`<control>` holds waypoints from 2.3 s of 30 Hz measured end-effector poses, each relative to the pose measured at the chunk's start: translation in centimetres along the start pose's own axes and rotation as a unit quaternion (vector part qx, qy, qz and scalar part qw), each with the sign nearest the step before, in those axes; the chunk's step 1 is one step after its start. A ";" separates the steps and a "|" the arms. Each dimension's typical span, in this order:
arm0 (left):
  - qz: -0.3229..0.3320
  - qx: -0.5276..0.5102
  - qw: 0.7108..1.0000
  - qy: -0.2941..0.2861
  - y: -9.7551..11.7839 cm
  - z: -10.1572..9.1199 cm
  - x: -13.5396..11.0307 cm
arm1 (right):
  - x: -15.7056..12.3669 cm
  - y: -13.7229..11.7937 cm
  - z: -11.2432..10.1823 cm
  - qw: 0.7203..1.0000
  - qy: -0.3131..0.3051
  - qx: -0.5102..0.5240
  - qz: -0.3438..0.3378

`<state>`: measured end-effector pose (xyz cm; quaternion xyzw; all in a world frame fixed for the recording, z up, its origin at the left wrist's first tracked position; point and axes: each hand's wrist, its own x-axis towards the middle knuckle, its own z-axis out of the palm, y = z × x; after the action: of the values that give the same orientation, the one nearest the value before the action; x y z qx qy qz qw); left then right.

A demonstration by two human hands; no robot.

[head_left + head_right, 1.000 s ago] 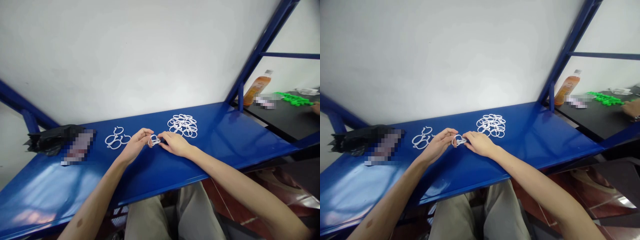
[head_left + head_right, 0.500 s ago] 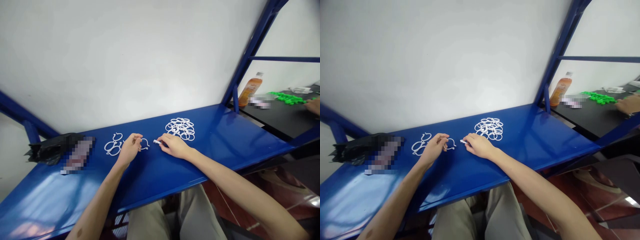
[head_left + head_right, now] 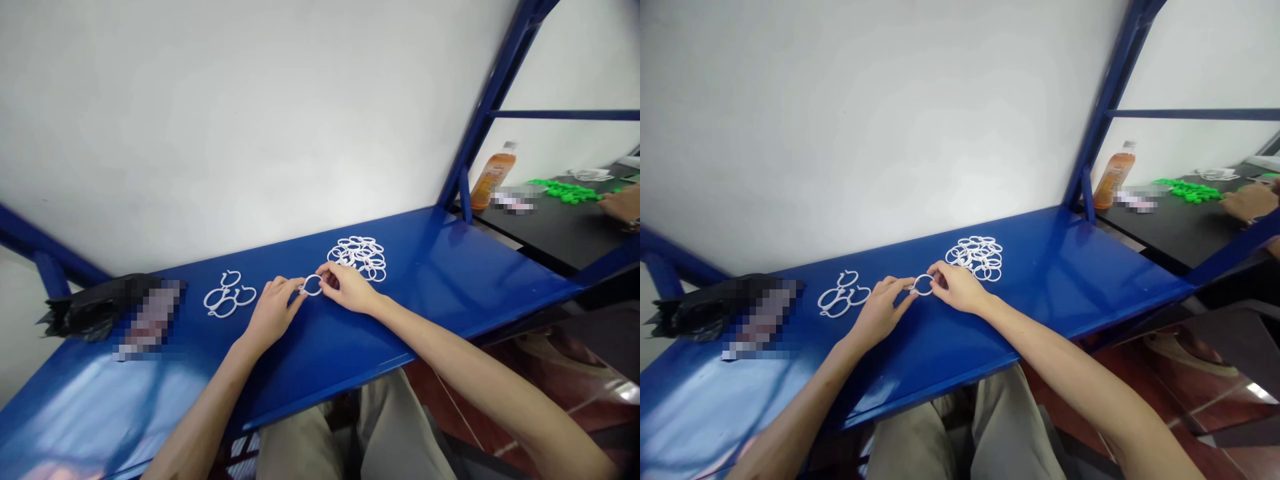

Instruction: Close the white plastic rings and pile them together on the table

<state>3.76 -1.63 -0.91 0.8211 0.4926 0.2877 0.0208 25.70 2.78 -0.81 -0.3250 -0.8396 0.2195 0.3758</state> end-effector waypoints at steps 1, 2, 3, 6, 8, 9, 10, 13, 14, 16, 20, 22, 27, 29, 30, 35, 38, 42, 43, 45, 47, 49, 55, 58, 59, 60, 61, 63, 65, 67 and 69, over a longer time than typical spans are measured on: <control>0.002 -0.005 1.000 0.011 0.0 0.0 0.0 | 0.0 0.0 0.0 1.000 -0.005 0.002 0.003; 0.004 -0.007 1.000 0.020 0.1 -0.1 0.1 | 0.0 0.0 0.0 1.000 -0.010 -0.002 0.003; 0.008 -0.003 1.000 0.027 0.2 -0.3 0.1 | -0.1 0.0 0.0 1.000 -0.014 -0.010 0.000; 0.021 0.031 0.999 0.033 0.5 -0.7 0.2 | -0.2 -0.4 -0.2 0.999 -0.015 -0.047 -0.013; 0.025 0.053 0.998 0.037 0.6 -0.9 0.2 | -0.4 -0.8 -0.3 0.997 -0.014 -0.069 -0.025; 0.025 0.059 0.997 0.039 0.6 -0.9 0.2 | -0.5 -0.9 -0.3 0.996 -0.017 -0.079 -0.034; 0.024 0.064 0.997 0.040 0.6 -0.9 0.2 | -0.5 -1.1 -0.3 0.995 -0.024 -0.090 -0.044; 0.021 0.065 0.997 0.037 0.6 -0.8 0.1 | -0.6 -1.2 -0.3 0.990 -0.048 -0.120 -0.064; 0.021 0.063 0.997 0.034 0.6 -0.8 0.1 | -0.6 -1.1 -0.3 0.989 -0.052 -0.127 -0.064; 0.023 0.059 0.998 0.030 0.6 -0.7 0.1 | -0.6 -1.0 -0.2 0.988 -0.055 -0.131 -0.061; 0.023 0.051 0.998 0.025 0.7 -0.8 0.2 | -0.5 -0.9 -0.2 0.988 -0.055 -0.131 -0.057; 0.018 0.043 0.999 0.023 0.8 -0.8 0.2 | -0.5 -0.9 -0.3 0.988 -0.055 -0.131 -0.056; 0.009 0.038 0.999 0.013 0.9 -0.7 0.2 | -0.5 -0.5 -0.2 0.987 -0.052 -0.136 -0.065; 0.012 0.038 0.999 0.014 0.8 -0.6 0.2 | -0.5 -0.4 -0.1 0.987 -0.051 -0.138 -0.068; 0.015 0.034 0.999 0.017 0.8 -0.5 0.1 | -0.5 -0.3 -0.1 0.987 -0.051 -0.140 -0.069; 0.041 0.003 0.999 0.018 0.8 -0.4 0.1 | -0.4 -0.5 -0.2 0.985 -0.054 -0.147 -0.069; 0.045 0.011 0.999 0.020 1.0 -0.4 0.1 | -0.4 -0.8 -0.3 0.985 -0.054 -0.150 -0.068; 0.058 0.027 0.998 0.028 1.1 -0.4 0.1 | -0.4 -1.0 -0.3 0.983 -0.057 -0.157 -0.070; 0.061 0.033 0.997 0.030 1.2 -0.4 0.1 | -0.4 -1.0 -0.3 0.983 -0.060 -0.159 -0.073; 0.065 0.047 0.996 0.031 1.2 -0.4 0.1 | -0.4 -1.1 -0.3 0.981 -0.064 -0.165 -0.080; 0.069 0.056 0.996 0.030 1.2 -0.5 0.0 | -0.4 -1.1 -0.4 0.980 -0.068 -0.168 -0.084; 0.070 0.057 0.995 0.030 1.2 -0.4 0.0 | -0.5 -1.0 -0.4 0.980 -0.068 -0.167 -0.082; 0.059 0.040 0.997 0.043 0.9 -0.1 0.1 | -0.4 -0.8 -0.2 0.982 -0.055 -0.167 -0.069; 0.012 0.064 0.997 0.044 0.4 -0.2 0.1 | -0.1 -0.2 -0.6 0.981 -0.018 -0.189 -0.051; -0.007 0.085 0.996 0.036 0.2 -0.3 0.1 | 0.0 0.2 -0.9 0.979 0.004 -0.200 -0.038; -0.027 0.109 0.993 0.027 0.0 -0.5 0.1 | 0.2 0.6 -1.4 0.977 0.029 -0.211 -0.022; -0.045 0.135 0.990 0.015 -0.2 -0.6 0.1 | 0.2 1.1 -1.9 0.974 0.056 -0.220 -0.001; -0.080 0.182 0.980 -0.007 -0.4 -1.0 0.1 | 0.3 2.3 -3.2 0.965 0.101 -0.238 0.050; -0.105 0.211 0.971 -0.029 -0.5 -1.3 0.0 | 0.2 3.4 -4.6 0.953 0.121 -0.258 0.104; -0.122 0.225 0.965 -0.051 -0.5 -1.4 -0.1 | 0.1 4.1 -5.7 0.946 0.114 -0.270 0.136; -0.133 0.229 0.962 -0.071 -0.6 -1.3 -0.2 | -0.1 4.4 -6.3 0.945 0.100 -0.275 0.149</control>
<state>2.59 -1.81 -0.12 0.7497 0.6469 0.1027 -0.0944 32.32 6.56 0.40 -0.5572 -0.7676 0.0003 0.3167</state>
